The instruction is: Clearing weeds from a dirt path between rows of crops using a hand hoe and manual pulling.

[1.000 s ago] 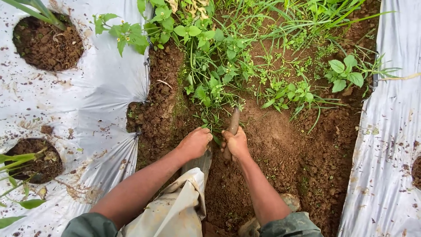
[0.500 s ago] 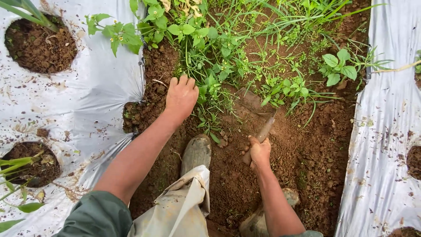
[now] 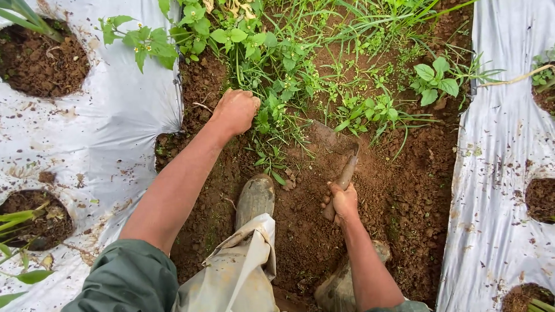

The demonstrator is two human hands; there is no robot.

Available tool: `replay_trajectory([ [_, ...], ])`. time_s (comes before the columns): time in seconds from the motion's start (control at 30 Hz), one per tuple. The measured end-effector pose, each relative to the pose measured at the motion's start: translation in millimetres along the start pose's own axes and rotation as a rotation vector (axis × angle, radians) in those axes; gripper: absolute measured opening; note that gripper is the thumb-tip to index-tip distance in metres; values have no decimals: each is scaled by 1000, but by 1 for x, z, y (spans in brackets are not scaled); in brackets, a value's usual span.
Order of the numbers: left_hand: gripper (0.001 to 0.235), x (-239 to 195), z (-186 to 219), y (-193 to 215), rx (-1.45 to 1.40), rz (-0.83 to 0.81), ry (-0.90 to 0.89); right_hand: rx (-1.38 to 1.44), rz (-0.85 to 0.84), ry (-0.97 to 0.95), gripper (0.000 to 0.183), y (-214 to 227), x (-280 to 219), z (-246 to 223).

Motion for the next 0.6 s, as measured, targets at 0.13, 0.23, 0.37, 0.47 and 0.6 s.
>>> replay_trajectory([
  [0.13,16,-16,18,14,191,-82,-47,9,8,5,19,0,2,3],
  [0.23,11,-32,31,10,423,-114,-130,13,28,-17,21,0,1,1],
  [0.37,13,-31,30,-22,483,-127,-144,12,25,-24,19,1,2,3],
  [0.47,14,-28,28,-19,337,-143,-117,12,32,-36,20,-1,0,1],
  [0.6,17,-14,27,-50,-45,-187,-63,17,26,-33,19,0,-1,2],
])
Point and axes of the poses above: each hand's wrist, its own x-axis towards the middle knuckle, its own y-axis out of the back of the hand, z = x × y, the point moved 1 cm from there along x, towards the middle knuckle, and after that the axes turned 4 degrees about x, right-handed, at the moved point
